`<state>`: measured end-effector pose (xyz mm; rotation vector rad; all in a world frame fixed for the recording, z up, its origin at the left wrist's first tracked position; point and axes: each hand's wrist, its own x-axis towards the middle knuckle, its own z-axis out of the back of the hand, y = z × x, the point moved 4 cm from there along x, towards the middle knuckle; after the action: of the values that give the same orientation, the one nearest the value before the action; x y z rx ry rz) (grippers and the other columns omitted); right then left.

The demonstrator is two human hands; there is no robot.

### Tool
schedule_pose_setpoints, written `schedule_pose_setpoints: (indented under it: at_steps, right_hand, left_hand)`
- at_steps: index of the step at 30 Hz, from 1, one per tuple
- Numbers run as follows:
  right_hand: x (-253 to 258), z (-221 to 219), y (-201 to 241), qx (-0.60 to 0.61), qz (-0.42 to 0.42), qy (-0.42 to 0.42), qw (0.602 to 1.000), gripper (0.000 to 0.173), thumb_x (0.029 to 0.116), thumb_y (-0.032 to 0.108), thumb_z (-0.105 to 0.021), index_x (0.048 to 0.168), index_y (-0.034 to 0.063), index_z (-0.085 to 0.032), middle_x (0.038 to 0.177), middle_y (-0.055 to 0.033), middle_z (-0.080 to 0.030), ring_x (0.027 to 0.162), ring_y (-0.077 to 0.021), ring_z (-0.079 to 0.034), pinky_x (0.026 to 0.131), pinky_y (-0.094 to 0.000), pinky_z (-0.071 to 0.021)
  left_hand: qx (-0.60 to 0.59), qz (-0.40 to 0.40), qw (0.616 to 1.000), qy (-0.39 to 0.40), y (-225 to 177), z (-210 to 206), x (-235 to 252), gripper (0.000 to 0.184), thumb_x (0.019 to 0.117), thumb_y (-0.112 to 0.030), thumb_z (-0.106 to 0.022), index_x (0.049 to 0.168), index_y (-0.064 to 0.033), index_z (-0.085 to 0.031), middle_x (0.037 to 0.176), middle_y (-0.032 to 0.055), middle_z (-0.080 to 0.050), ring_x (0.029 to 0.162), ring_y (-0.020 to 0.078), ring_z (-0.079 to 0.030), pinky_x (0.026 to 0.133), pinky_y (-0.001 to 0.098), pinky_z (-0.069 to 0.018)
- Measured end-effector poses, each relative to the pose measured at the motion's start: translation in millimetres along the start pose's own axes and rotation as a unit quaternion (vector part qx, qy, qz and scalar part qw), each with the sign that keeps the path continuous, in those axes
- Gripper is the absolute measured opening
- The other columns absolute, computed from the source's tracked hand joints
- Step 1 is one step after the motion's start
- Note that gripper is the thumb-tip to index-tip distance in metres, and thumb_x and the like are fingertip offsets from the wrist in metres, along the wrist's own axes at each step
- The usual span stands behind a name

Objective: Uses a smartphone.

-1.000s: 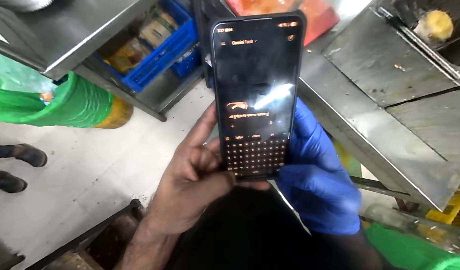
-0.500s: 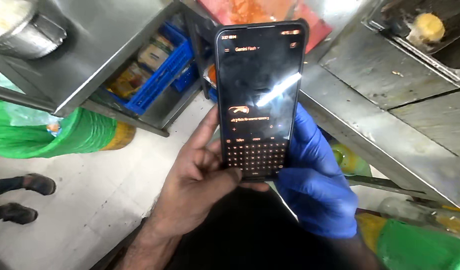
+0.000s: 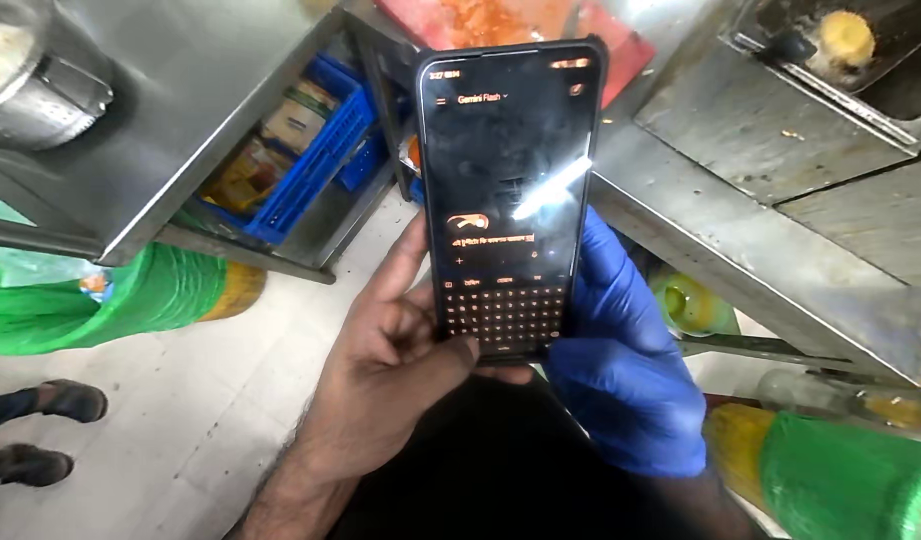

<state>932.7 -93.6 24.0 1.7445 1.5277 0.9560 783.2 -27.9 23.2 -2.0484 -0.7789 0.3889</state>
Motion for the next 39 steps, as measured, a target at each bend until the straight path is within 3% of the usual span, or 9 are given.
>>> schedule_pose_setpoints:
  at_steps: [16,25,29,33,36,39]
  right_hand:
    - [-7,-13,-4,-0.022,0.011,0.004,1.0,0.083,0.0782,-0.009,-0.047,0.157,0.0099,-0.029,0.131,-0.009,-0.058,0.107,-0.0149,-0.064,0.081,-0.0325,-0.06]
    - [-15,-17,-4,-0.02,0.011,0.005,1.0,0.084,0.0778,-0.009,-0.047,0.157,0.0111,-0.029,0.131,-0.0094,-0.058,0.106,-0.0155,-0.065,0.079,-0.0333,-0.0609]
    - [-19,-18,-5,-0.019,0.013,0.008,1.0,0.085,0.0777,-0.01,-0.047,0.158,0.0102,-0.028,0.134,-0.0094,-0.057,0.11,-0.0154,-0.064,0.084,-0.0339,-0.0601]
    - [-22,-19,-3,-0.033,0.019,0.008,0.999,0.088,0.0771,-0.012,-0.049,0.159,0.009,-0.025,0.135,-0.0097,-0.056,0.112,-0.0159,-0.063,0.085,-0.0337,-0.0596]
    - [-23,-21,0,-0.061,0.022,0.004,0.998,0.095,0.0724,-0.018,-0.054,0.159,0.007,-0.023,0.134,-0.0115,-0.056,0.113,-0.0184,-0.063,0.085,-0.0347,-0.0606]
    - [-23,-23,3,-0.088,0.022,0.006,0.996,0.105,0.068,-0.025,-0.057,0.16,0.0067,-0.018,0.135,-0.0125,-0.054,0.115,-0.0199,-0.062,0.084,-0.0336,-0.0615]
  left_hand:
    - [0.024,-0.014,1.0,-0.006,-4,-1,-18,0.089,0.0846,0.02,-0.045,0.161,-0.0166,-0.021,0.135,0.0173,-0.06,0.106,0.0323,-0.07,0.083,0.05,-0.0638]
    - [-0.016,-0.008,0.999,0.044,-5,1,-27,0.094,0.0831,0.021,-0.047,0.163,-0.0163,-0.016,0.137,0.0203,-0.057,0.111,0.0354,-0.068,0.089,0.053,-0.0615]
    - [-0.016,-0.007,0.999,0.049,-3,1,-30,0.096,0.0821,0.022,-0.048,0.163,-0.0169,-0.016,0.138,0.0209,-0.057,0.111,0.0373,-0.068,0.088,0.0549,-0.0613]
    - [0.003,-0.008,0.999,0.044,-1,-2,-32,0.099,0.0808,0.025,-0.05,0.163,-0.0174,-0.015,0.135,0.0203,-0.059,0.108,0.0361,-0.069,0.088,0.0529,-0.0621]
    - [0.021,-0.012,0.999,0.047,-2,-4,-32,0.1,0.0805,0.023,-0.052,0.164,-0.0184,-0.014,0.132,0.0157,-0.062,0.105,0.0285,-0.071,0.088,0.0454,-0.0629]
    - [0.025,-0.013,0.999,0.044,-1,-5,-33,0.1,0.0797,0.022,-0.053,0.163,-0.0189,-0.017,0.132,0.0153,-0.062,0.103,0.0274,-0.071,0.085,0.0441,-0.0636]
